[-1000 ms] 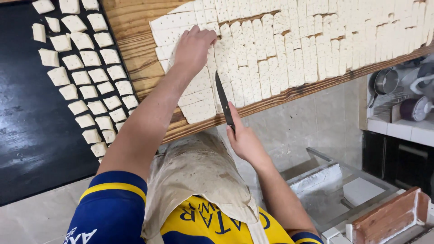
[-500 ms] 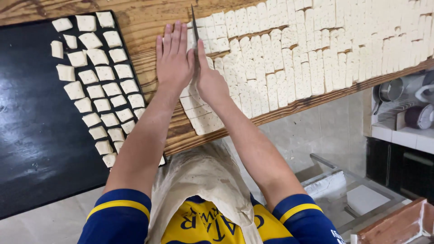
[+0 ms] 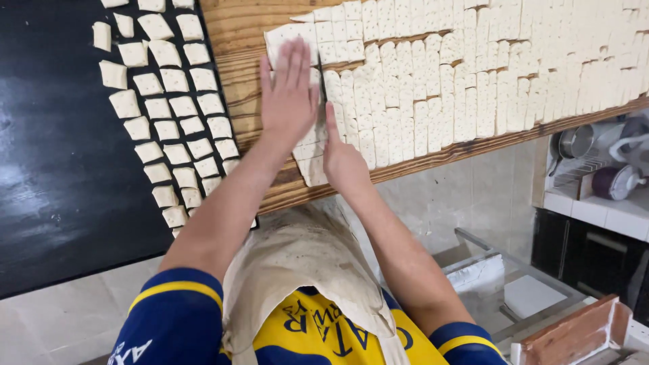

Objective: Cutting dough into small squares and arranging them neatly on a baking tray

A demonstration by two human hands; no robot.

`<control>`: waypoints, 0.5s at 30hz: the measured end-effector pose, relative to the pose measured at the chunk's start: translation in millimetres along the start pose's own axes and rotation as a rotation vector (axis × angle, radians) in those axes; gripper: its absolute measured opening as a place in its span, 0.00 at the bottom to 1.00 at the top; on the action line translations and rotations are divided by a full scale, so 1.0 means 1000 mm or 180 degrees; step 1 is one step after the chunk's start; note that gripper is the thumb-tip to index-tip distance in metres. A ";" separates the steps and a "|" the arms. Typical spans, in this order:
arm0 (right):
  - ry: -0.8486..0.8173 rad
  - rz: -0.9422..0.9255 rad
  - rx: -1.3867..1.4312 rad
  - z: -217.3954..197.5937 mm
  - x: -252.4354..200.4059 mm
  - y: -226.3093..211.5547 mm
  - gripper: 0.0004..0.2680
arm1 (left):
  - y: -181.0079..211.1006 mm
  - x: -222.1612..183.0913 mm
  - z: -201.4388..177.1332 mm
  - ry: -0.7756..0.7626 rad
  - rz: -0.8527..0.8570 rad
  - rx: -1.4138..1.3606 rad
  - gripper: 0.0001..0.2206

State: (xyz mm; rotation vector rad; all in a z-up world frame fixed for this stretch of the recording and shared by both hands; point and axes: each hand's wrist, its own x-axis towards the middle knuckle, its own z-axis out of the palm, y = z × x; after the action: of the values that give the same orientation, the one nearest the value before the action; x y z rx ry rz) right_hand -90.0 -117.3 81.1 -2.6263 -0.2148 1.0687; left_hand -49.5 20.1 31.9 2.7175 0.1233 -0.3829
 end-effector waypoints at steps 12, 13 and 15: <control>-0.0354 0.0388 -0.0055 0.061 -0.073 0.059 0.27 | 0.008 -0.025 0.064 0.0540 0.0121 -0.0164 0.27; -0.0299 0.0622 0.0007 0.079 -0.074 0.065 0.28 | 0.008 -0.030 0.074 0.0645 0.0214 -0.0167 0.27; -0.0222 0.0530 0.0078 0.079 -0.081 0.061 0.28 | 0.009 -0.038 0.071 0.0567 0.0254 -0.0205 0.27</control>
State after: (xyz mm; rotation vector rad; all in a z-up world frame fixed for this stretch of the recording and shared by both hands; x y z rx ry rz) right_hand -201.4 -177.4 60.3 -2.6247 0.0027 1.2094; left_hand -102.8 -17.6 -17.2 2.6790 0.0742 -0.1115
